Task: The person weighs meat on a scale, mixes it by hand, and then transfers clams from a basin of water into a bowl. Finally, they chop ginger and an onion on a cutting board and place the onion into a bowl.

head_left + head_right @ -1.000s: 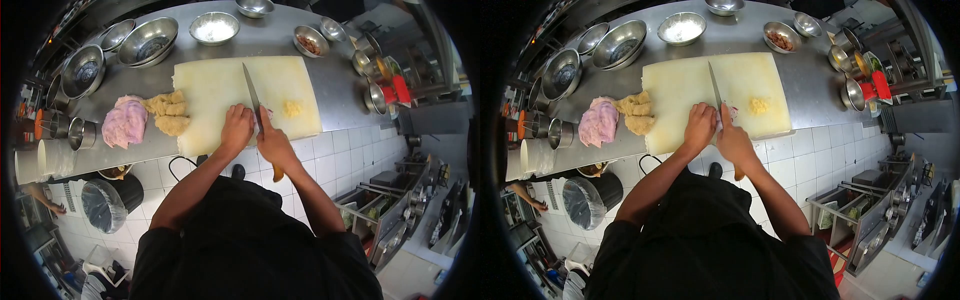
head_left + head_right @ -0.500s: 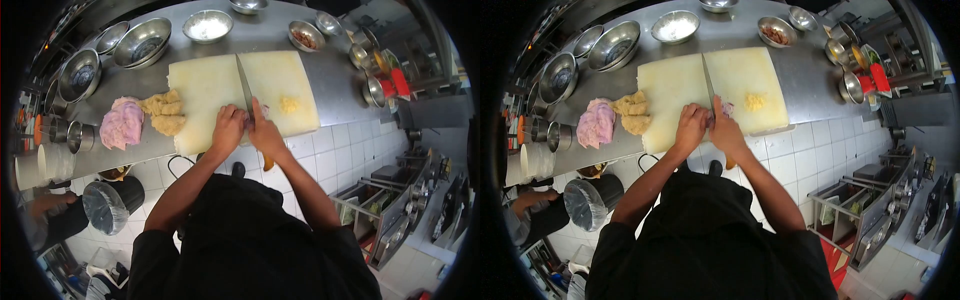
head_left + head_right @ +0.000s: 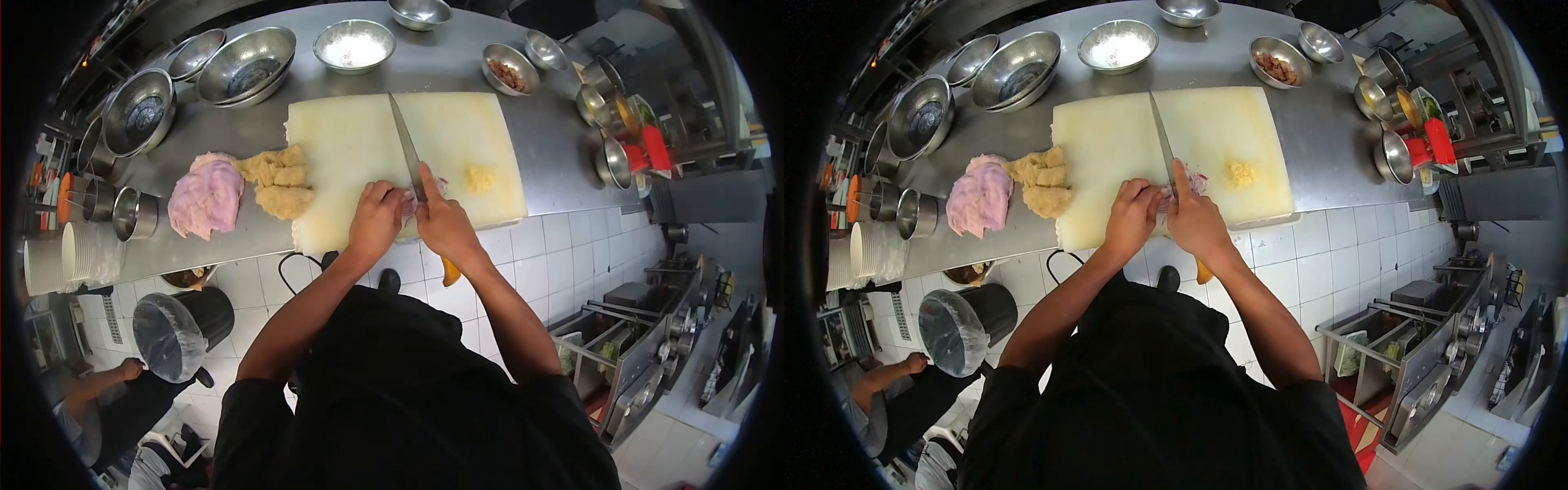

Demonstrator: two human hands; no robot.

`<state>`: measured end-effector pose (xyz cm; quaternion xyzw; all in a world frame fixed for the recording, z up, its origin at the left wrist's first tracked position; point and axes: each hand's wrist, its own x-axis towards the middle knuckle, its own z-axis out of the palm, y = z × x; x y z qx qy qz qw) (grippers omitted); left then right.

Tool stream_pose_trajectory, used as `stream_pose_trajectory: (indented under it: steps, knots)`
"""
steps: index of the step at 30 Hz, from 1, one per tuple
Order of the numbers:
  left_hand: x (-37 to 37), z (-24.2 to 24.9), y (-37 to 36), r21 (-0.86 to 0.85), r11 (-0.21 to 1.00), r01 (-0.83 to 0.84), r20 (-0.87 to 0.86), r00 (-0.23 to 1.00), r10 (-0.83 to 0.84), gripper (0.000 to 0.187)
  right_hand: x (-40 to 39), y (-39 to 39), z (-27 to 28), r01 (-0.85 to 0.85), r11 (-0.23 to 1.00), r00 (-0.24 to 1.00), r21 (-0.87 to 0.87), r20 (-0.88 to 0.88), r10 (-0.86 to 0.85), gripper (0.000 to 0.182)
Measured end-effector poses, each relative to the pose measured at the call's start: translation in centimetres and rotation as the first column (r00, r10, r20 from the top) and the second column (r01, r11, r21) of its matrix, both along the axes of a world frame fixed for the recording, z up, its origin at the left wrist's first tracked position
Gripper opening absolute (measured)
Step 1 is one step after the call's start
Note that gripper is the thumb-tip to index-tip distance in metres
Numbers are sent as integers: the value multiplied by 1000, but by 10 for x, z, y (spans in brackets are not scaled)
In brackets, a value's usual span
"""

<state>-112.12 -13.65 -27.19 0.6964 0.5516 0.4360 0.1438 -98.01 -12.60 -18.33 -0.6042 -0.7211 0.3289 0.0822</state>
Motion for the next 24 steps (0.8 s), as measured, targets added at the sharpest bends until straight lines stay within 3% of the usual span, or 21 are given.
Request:
stream_pose_trajectory:
  steps: [7,10,13,20,23,24]
  knots:
    - [-1,-3,-1,35,999,-7,14,1000,7,10,-6,-23,-12,-4,999,994,-54,109,10,74]
    - [0,-4,-2,9,1000,-7,-13,1000,7,10,-3,-10,-27,-29,997,999,70,-12,30,76]
    - [0,-3,-3,-13,1000,-16,13,1000,16,12,0,-5,-4,-28,998,999,-50,22,29,76]
    - [0,-4,-8,-29,999,-20,13,1000,21,12,-3,-6,-30,-57,996,998,73,-11,58,76]
    - [0,-5,-5,8,999,-50,67,997,50,10,-1,-8,5,-29,992,1000,-126,-13,28,75]
    - [-1,-3,-7,8,998,-64,77,995,63,10,-2,-14,3,-29,995,1000,-96,-4,29,75]
